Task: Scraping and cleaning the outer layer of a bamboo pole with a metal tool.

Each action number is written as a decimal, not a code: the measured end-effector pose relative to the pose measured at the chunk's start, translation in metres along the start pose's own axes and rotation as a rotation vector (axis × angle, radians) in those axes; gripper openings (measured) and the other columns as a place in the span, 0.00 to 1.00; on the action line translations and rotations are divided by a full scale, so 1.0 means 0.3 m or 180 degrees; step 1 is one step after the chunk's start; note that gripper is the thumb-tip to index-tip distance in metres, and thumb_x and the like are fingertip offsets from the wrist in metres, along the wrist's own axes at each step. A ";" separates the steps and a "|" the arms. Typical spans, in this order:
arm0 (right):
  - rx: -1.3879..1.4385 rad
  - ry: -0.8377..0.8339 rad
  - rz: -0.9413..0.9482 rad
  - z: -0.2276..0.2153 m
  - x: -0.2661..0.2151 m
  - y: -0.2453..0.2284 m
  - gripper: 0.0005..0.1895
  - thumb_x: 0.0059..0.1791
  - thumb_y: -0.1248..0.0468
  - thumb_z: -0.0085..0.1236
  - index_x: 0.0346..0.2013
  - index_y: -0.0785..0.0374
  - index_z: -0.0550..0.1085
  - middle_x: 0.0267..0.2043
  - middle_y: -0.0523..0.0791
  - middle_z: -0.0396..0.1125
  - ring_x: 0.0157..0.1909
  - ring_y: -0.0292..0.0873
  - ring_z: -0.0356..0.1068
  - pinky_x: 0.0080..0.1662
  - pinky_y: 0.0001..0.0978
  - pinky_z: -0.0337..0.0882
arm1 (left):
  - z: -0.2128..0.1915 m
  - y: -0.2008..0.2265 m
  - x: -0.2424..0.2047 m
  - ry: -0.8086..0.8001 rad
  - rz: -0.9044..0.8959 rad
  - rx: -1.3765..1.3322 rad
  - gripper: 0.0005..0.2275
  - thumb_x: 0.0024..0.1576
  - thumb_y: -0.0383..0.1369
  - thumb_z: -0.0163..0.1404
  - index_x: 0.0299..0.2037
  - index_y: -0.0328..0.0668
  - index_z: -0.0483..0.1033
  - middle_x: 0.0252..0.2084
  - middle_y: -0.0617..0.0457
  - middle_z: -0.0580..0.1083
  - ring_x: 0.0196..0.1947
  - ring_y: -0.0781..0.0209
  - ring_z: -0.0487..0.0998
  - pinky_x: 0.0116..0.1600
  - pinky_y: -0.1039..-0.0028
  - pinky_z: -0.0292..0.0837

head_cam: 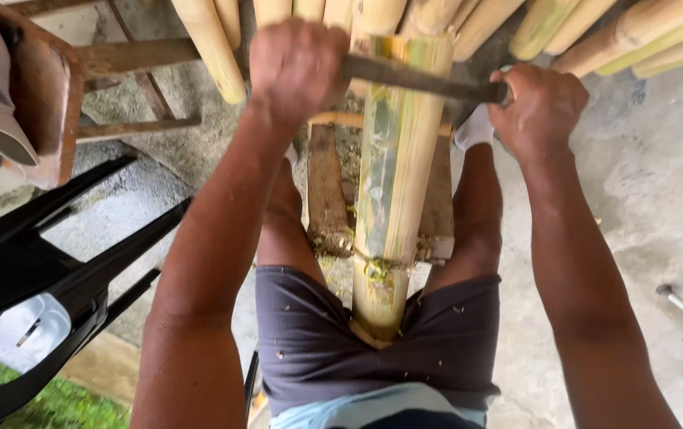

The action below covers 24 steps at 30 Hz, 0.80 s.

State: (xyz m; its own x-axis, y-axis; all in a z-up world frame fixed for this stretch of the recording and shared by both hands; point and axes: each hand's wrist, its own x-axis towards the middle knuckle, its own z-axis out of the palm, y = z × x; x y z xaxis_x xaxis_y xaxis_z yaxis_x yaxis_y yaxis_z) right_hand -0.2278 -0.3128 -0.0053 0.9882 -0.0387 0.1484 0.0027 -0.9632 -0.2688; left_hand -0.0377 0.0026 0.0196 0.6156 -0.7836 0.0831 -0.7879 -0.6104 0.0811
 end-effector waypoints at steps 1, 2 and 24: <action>-0.0184 0.0053 -0.0138 -0.029 -0.051 -0.040 0.08 0.47 0.62 0.74 0.33 0.54 0.78 0.25 0.39 0.67 0.28 0.42 0.67 0.36 0.37 0.62 | 0.020 0.036 -0.086 0.0240 0.0015 -0.0121 0.13 0.54 0.39 0.57 0.19 0.51 0.71 0.13 0.59 0.65 0.10 0.69 0.62 0.12 0.72 0.58; -0.0385 0.0135 -0.0308 -0.058 -0.084 -0.071 0.11 0.48 0.61 0.74 0.29 0.54 0.76 0.25 0.41 0.65 0.27 0.44 0.65 0.37 0.38 0.60 | 0.039 0.066 -0.161 0.0522 0.0023 -0.0225 0.16 0.60 0.41 0.57 0.20 0.52 0.70 0.14 0.62 0.65 0.11 0.71 0.61 0.13 0.74 0.57; -0.0502 -0.0175 -0.0453 -0.071 -0.012 0.066 0.02 0.49 0.62 0.67 0.34 0.53 0.81 0.23 0.37 0.65 0.22 0.34 0.60 0.33 0.28 0.59 | 0.155 0.053 -0.078 0.0818 -0.0094 -0.0403 0.14 0.63 0.40 0.53 0.22 0.55 0.74 0.14 0.63 0.66 0.11 0.73 0.64 0.13 0.76 0.58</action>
State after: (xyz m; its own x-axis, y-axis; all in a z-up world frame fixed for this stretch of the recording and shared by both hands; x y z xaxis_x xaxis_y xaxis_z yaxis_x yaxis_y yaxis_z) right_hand -0.2345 -0.3374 0.0092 0.9864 0.1112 0.1210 0.1231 -0.9878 -0.0958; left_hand -0.0651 0.0058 -0.0273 0.6342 -0.7009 0.3264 -0.7716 -0.6007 0.2092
